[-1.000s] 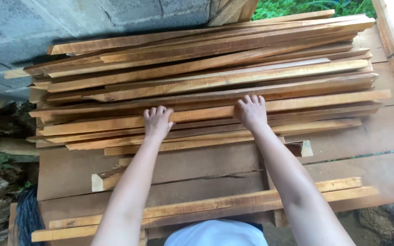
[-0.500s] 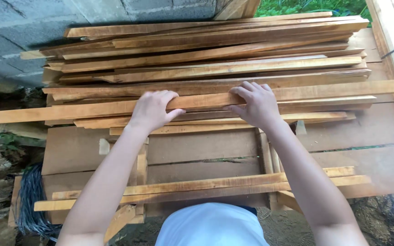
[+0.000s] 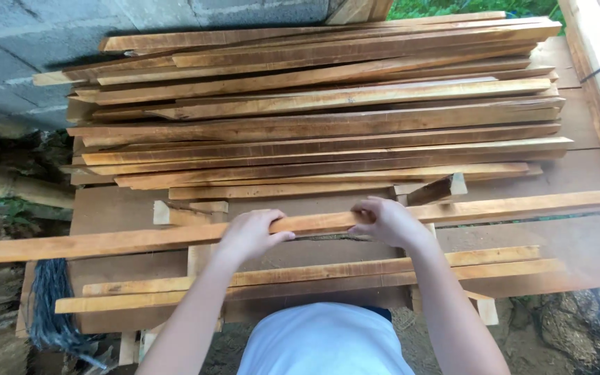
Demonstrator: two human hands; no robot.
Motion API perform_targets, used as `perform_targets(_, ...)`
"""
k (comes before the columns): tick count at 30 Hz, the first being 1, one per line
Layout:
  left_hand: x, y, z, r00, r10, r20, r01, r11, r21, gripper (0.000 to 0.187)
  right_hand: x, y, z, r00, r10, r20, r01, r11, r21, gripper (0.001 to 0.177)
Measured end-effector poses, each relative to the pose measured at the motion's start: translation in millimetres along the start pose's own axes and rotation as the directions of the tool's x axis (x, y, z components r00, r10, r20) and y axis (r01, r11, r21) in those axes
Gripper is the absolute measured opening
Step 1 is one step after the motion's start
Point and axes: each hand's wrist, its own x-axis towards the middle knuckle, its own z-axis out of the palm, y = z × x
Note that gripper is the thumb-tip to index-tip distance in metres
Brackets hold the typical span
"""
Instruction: Organizing and bundling wooden planks with wire ties in a workshop.
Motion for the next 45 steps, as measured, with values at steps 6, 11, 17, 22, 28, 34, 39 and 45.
perform_targets(6, 60, -48, 76, 0.999, 0.018, -0.029, -0.014, 0.993, 0.119, 0.045, 63, 71, 92, 0.986, -0.078, -0.147, 0.068, 0.995, -0.074, 0.047)
perform_targets(11, 96, -76, 130, 0.993, -0.030, -0.117, 0.049, 0.985, 0.165, 0.046, 81, 83, 127, 0.976, -0.147, -0.162, 0.113, 0.973, -0.199, 0.047)
perform_targets(17, 97, -83, 152, 0.984, -0.119, -0.134, 0.142, 0.974, 0.175, 0.051, 99, 110, 167, 0.978, -0.118, -0.173, 0.076, 0.970, -0.233, 0.054)
perform_targets(22, 82, -74, 140, 0.983, -0.139, -0.121, 0.153, 0.983, 0.107, 0.056, 85, 89, 146, 0.991, -0.067, -0.116, 0.048, 0.986, -0.161, 0.055)
perform_targets(28, 53, -67, 157, 0.990, -0.136, -0.035, 0.138, 0.989, 0.058, 0.062, 49, 83, 160, 0.994, -0.042, -0.101, 0.025, 0.987, -0.158, 0.056)
perform_targets(34, 11, -48, 165, 0.988, -0.141, 0.068, 0.137, 0.989, 0.061, 0.068, 10, 83, 176, 0.998, -0.036, -0.042, 0.029, 0.988, -0.154, 0.059)
perform_targets(39, 16, -58, 183, 0.985, -0.156, 0.078, 0.151, 0.986, 0.064, 0.079, 5, 81, 185, 0.998, -0.029, -0.047, 0.022, 0.988, -0.155, 0.062)
perform_targets(45, 29, -65, 196, 0.976, -0.196, 0.093, 0.190, 0.980, 0.067, 0.082, 3, 74, 187, 0.998, -0.006, -0.061, -0.008, 0.976, -0.219, 0.060)
